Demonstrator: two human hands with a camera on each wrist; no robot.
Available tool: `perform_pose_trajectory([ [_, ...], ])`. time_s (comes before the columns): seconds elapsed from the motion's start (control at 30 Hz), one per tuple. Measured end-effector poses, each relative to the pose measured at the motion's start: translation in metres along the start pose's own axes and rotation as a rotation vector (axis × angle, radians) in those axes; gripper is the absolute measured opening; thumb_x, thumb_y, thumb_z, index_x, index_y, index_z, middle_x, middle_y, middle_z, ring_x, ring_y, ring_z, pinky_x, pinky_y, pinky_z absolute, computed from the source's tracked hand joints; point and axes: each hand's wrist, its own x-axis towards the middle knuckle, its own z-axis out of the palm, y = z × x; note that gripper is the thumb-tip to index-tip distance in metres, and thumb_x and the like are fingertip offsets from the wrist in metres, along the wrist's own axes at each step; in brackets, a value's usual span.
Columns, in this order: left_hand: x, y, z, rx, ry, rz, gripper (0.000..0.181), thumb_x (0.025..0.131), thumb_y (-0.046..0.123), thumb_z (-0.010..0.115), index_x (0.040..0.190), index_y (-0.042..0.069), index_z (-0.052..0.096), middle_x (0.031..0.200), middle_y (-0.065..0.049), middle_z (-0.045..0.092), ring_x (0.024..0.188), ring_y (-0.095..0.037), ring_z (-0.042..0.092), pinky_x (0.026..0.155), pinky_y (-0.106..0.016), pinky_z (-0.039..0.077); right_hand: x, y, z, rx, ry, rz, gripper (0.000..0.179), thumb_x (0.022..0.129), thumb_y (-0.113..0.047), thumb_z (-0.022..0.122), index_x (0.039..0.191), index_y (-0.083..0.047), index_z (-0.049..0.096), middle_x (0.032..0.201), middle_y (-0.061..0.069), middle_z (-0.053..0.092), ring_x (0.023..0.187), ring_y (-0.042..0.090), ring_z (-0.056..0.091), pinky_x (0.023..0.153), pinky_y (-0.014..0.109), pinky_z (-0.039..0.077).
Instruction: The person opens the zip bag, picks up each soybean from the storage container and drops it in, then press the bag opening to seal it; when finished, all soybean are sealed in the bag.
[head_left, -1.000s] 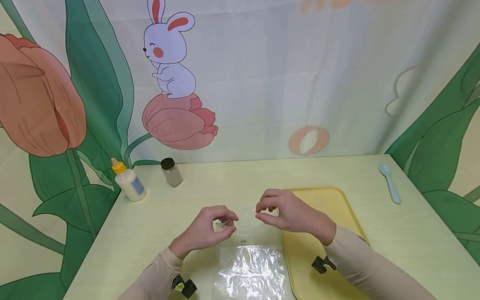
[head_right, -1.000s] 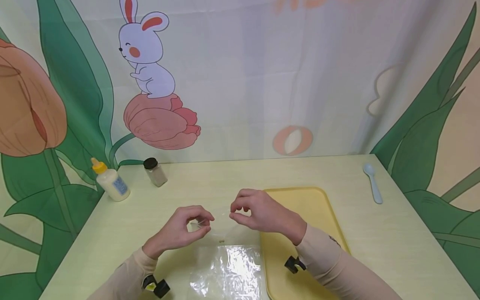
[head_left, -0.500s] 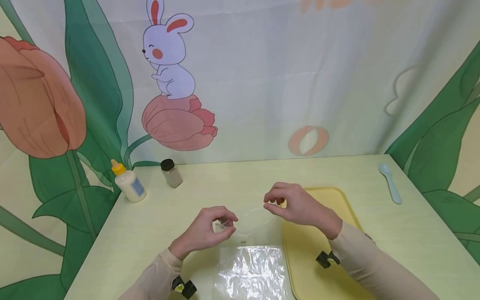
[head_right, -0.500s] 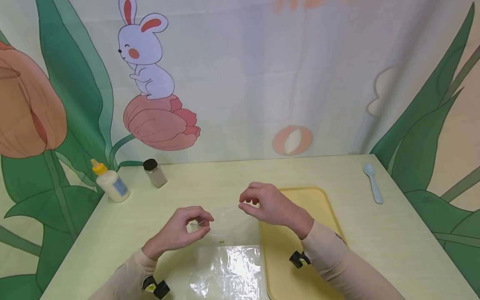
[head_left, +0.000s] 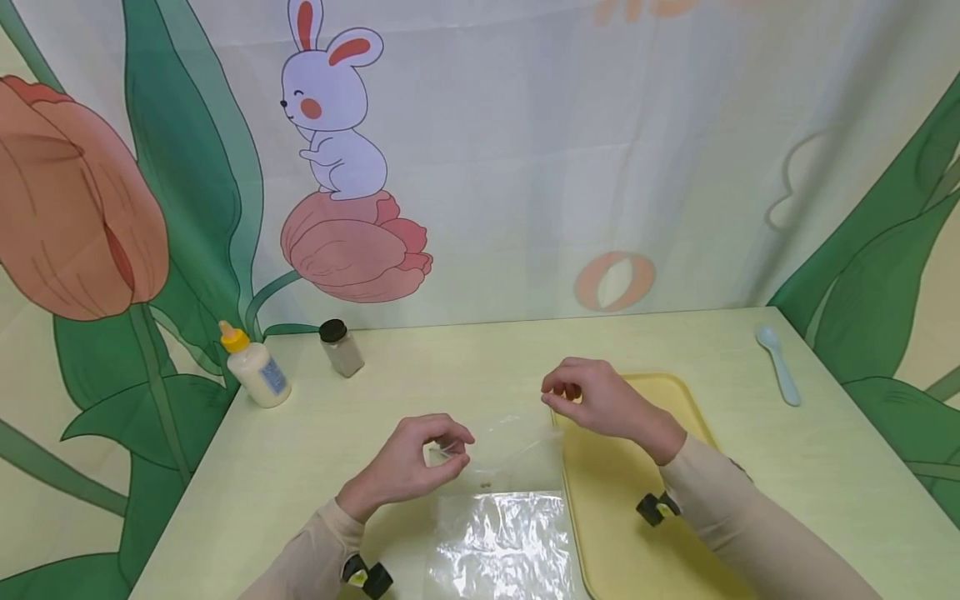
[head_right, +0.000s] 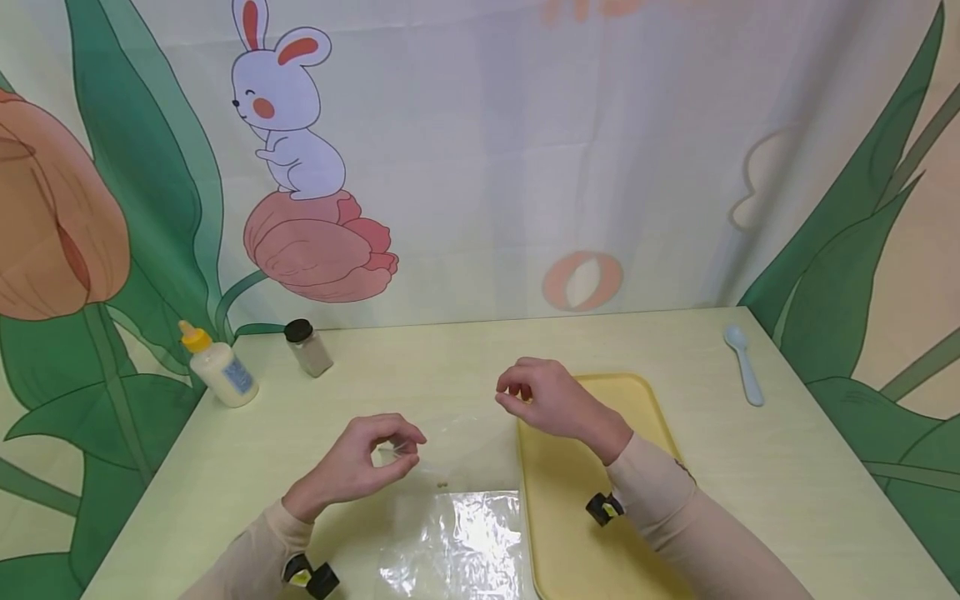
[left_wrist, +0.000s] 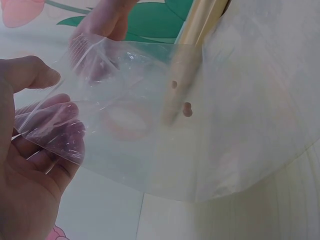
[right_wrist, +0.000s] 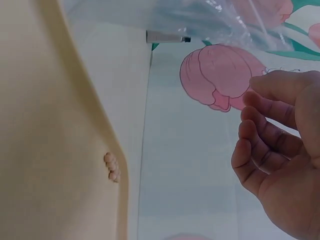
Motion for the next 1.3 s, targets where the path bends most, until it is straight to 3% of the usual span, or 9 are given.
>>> perform_pose_trajectory([
  [0.2, -0.002, -0.003, 0.001, -0.010, 0.002, -0.016, 0.013, 0.080, -0.004, 0.069, 0.092, 0.001, 0.069, 0.078, -0.004, 0.065, 0.072, -0.015, 0.060, 0.073, -0.029, 0.055, 0.000, 0.011, 0.005, -0.011, 0.000, 0.043, 0.003, 0.085, -0.010, 0.073, 0.087, -0.010, 0.070, 0.075, -0.008, 0.058, 0.065, 0.014, 0.055, 0.059, 0.020, 0.045],
  [0.5, -0.002, -0.005, 0.001, -0.016, 0.001, -0.029, 0.013, 0.080, -0.005, 0.069, 0.092, 0.000, 0.069, 0.078, -0.004, 0.065, 0.072, -0.015, 0.060, 0.073, -0.029, 0.055, -0.001, 0.028, 0.011, -0.010, -0.020, 0.117, 0.004, 0.087, -0.014, 0.071, 0.088, -0.010, 0.071, 0.075, -0.009, 0.060, 0.065, 0.004, 0.051, 0.059, 0.021, 0.047],
  [1.3, -0.003, -0.005, 0.002, -0.020, 0.013, -0.031, 0.014, 0.080, -0.004, 0.070, 0.094, 0.000, 0.069, 0.080, -0.007, 0.066, 0.074, -0.010, 0.061, 0.075, -0.031, 0.057, -0.003, 0.057, 0.022, -0.026, -0.123, 0.274, 0.005, 0.086, -0.014, 0.071, 0.088, -0.011, 0.073, 0.075, -0.006, 0.061, 0.068, 0.007, 0.051, 0.062, 0.022, 0.046],
])
